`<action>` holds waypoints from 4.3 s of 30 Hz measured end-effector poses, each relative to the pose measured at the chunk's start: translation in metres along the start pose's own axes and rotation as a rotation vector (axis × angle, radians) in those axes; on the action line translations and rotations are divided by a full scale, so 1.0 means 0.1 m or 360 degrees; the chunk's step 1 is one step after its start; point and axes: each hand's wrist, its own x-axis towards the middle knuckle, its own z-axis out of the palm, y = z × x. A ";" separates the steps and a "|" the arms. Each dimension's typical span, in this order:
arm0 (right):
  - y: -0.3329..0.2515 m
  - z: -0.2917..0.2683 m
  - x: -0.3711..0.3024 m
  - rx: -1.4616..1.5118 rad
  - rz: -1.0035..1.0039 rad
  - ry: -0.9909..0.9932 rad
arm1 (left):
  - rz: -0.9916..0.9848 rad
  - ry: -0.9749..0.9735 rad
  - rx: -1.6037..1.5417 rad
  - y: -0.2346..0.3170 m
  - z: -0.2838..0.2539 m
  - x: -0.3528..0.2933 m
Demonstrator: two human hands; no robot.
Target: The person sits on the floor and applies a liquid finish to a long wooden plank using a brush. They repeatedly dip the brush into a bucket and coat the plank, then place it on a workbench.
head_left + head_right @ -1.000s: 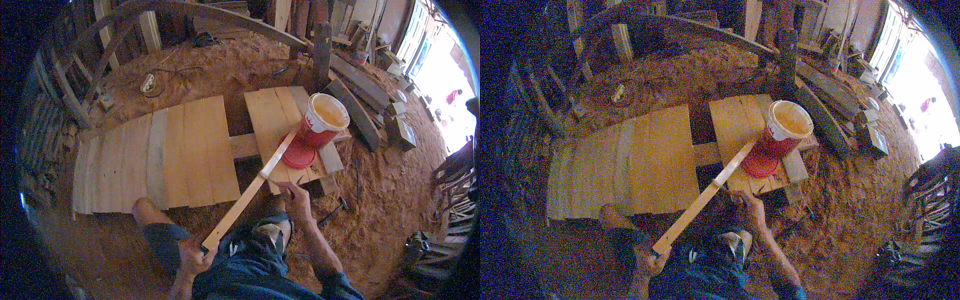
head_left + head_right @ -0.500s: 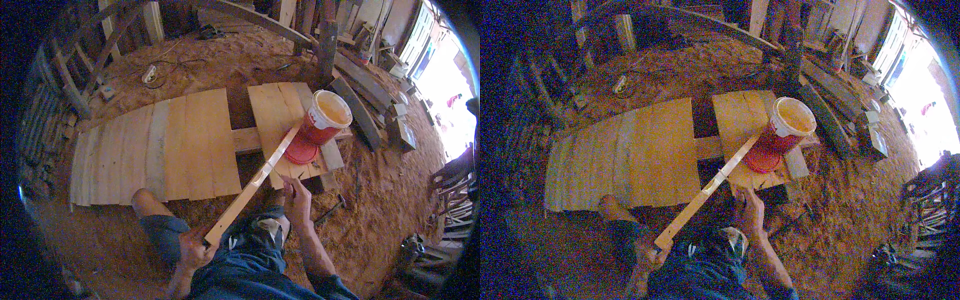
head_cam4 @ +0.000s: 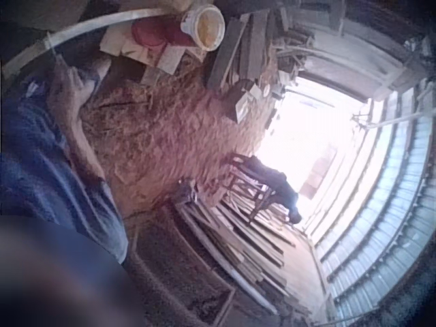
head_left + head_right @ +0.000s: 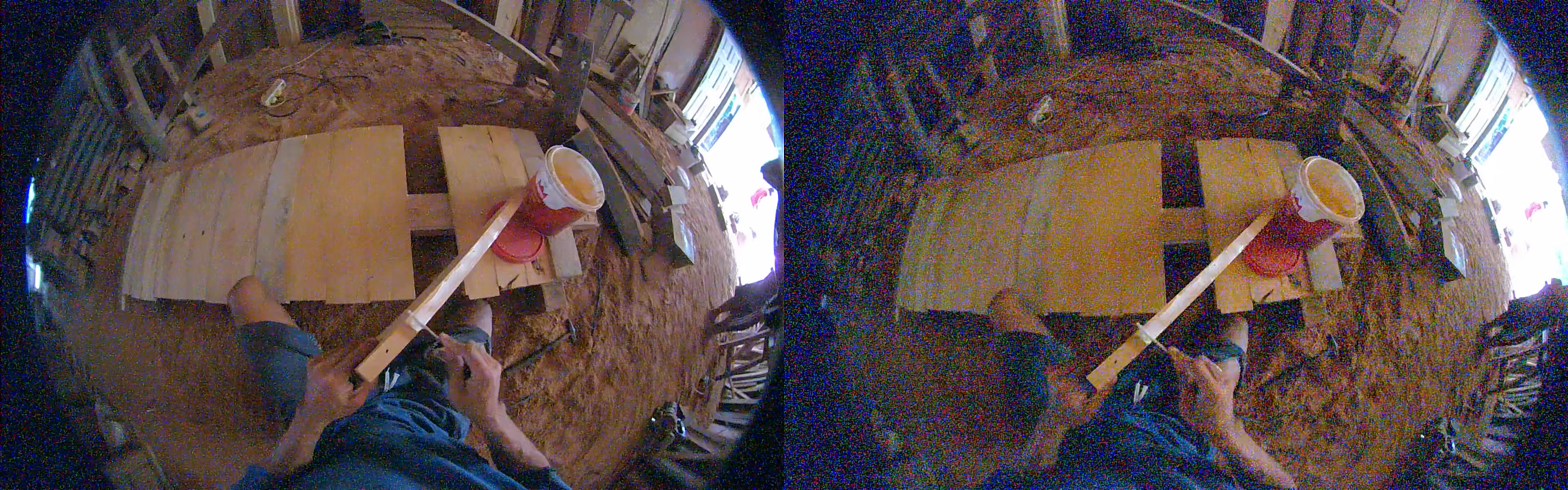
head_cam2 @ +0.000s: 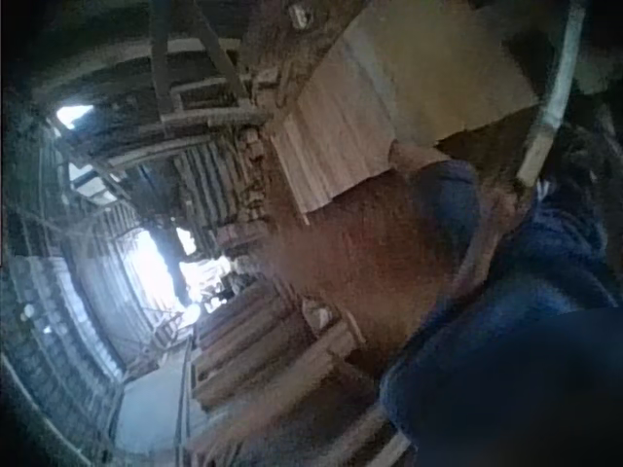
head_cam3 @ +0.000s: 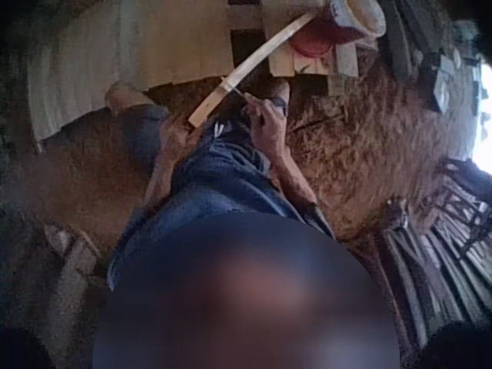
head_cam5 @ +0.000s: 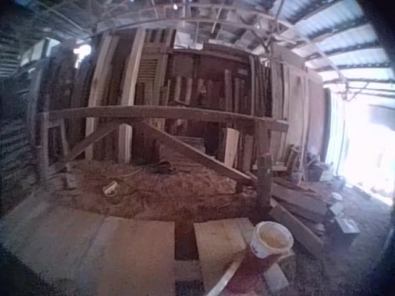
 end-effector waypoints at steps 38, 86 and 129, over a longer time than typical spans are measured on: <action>2.61 -2.07 3.33 -0.1343 0.0573 0.0148 | -0.0047 0.0224 -0.0086 0.04 0.05 0.42; 2.82 -1.85 2.80 -0.0437 -0.0051 0.1045 | -0.0104 0.0316 -0.0251 0.26 -0.35 -0.19; 2.21 -0.29 1.39 -0.0045 0.0004 0.0433 | -0.0126 0.0082 -0.0053 -0.26 -0.25 -0.35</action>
